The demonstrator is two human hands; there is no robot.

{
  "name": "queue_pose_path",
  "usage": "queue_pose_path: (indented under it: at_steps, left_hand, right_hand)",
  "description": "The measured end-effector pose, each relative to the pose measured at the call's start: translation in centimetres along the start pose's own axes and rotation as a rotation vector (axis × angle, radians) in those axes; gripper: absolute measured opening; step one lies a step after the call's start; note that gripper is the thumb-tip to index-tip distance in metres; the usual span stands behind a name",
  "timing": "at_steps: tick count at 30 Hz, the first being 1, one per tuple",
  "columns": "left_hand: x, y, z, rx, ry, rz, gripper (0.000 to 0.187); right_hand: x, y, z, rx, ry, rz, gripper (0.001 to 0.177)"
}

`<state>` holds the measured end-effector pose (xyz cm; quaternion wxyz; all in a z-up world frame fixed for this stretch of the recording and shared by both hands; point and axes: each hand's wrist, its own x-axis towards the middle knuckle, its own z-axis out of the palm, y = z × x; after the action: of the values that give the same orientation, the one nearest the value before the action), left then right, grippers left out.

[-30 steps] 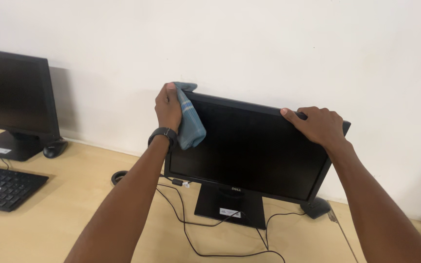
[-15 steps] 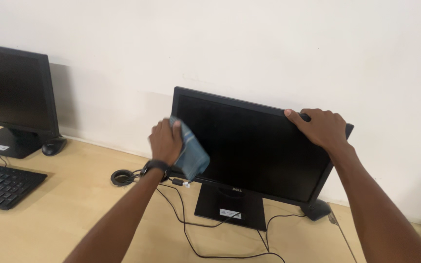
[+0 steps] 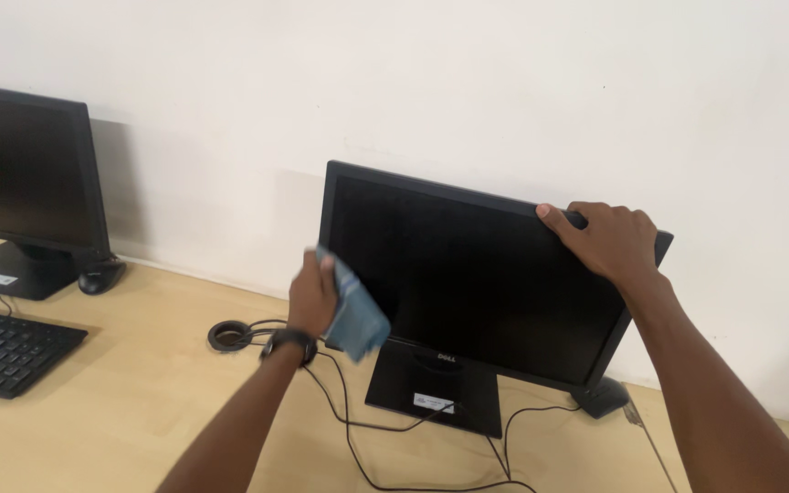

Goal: The person cleans a computer monitor screen, keyboard, and mouse using a blue cloth. They wipe the monitor screen thoroughly, then clean the keyboard and mouse, and finally wipe the desk surface around the equipment. The person repeats the cleaning process on the monitor and keyboard multiple times.

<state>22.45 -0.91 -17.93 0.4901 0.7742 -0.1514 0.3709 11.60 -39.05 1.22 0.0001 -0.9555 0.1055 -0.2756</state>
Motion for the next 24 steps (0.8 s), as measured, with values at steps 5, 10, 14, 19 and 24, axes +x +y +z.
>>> queue_pose_path:
  at_steps: [5,10,14,19,24]
  left_hand:
    - [-3.1,-1.3,-0.8,0.014,-0.139,-0.189,0.050]
    - [-2.4,0.8,-1.4,-0.022,-0.182,-0.468,0.066]
    - [-1.0,2.1,-0.4,-0.041,-0.072,-0.429,0.069]
    - [2.4,3.4,1.1,-0.109,0.080,-0.366,0.064]
    - [9.2,5.8,1.5,-0.153,0.136,-0.193,0.062]
  right_hand:
    - [-0.2,-0.1,0.1,-0.006,0.052,-0.037,0.081]
    - [-0.3,-0.1,0.0,0.011,0.021,-0.004,0.081]
    - [-0.5,0.0,0.2,0.017,0.071,-0.034,0.080]
    - [-0.4,0.0,0.2,0.024,0.084,-0.042,0.080]
    - [-0.2,0.1,0.4,0.009,0.078,-0.036,0.079]
